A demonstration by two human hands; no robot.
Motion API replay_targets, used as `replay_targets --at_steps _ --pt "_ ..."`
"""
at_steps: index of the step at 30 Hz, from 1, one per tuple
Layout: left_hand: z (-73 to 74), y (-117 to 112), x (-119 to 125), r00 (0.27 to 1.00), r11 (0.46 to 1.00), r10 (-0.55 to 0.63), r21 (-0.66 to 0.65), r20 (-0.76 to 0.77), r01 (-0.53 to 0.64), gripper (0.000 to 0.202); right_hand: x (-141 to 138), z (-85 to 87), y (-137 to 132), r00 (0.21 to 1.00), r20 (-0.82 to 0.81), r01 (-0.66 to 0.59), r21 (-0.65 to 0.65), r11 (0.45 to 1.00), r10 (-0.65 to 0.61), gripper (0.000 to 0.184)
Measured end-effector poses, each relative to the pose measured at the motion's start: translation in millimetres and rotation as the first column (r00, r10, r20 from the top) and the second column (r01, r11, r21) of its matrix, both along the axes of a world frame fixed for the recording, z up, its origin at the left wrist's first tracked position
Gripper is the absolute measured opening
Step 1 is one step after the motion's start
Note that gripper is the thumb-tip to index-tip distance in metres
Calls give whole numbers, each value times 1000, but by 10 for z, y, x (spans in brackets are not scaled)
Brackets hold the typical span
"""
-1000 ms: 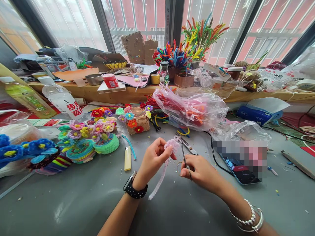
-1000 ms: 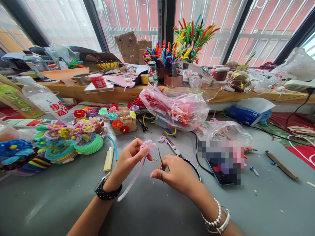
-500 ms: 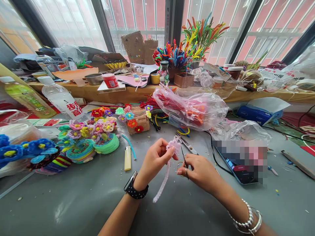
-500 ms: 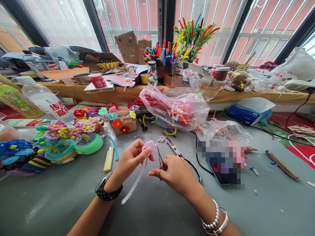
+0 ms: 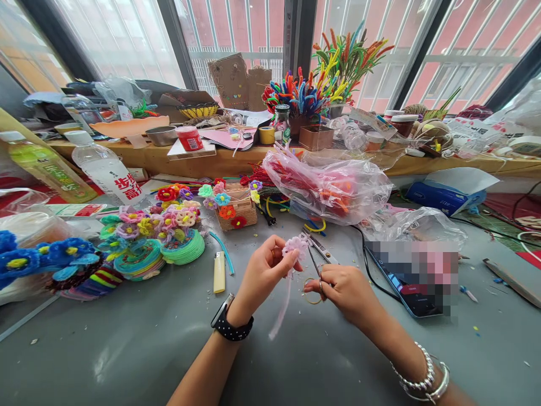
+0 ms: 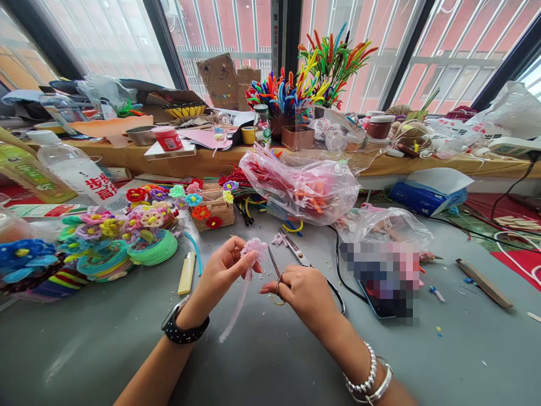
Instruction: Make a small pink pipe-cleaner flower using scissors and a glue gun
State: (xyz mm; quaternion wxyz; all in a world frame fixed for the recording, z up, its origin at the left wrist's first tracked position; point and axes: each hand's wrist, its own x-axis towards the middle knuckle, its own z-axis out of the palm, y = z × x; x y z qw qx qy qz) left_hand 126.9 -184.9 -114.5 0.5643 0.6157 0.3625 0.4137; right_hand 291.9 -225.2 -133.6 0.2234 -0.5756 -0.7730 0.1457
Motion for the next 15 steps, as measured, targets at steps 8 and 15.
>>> replay_targets --at_steps 8,15 --pt "-32 39 -24 1000 996 14 83 17 -15 15 41 29 6 992 -123 -9 -44 999 3 60" --pt "-6 21 -44 986 986 53 165 -159 -26 22 23 140 -30 995 -64 -89 -132 987 82 52"
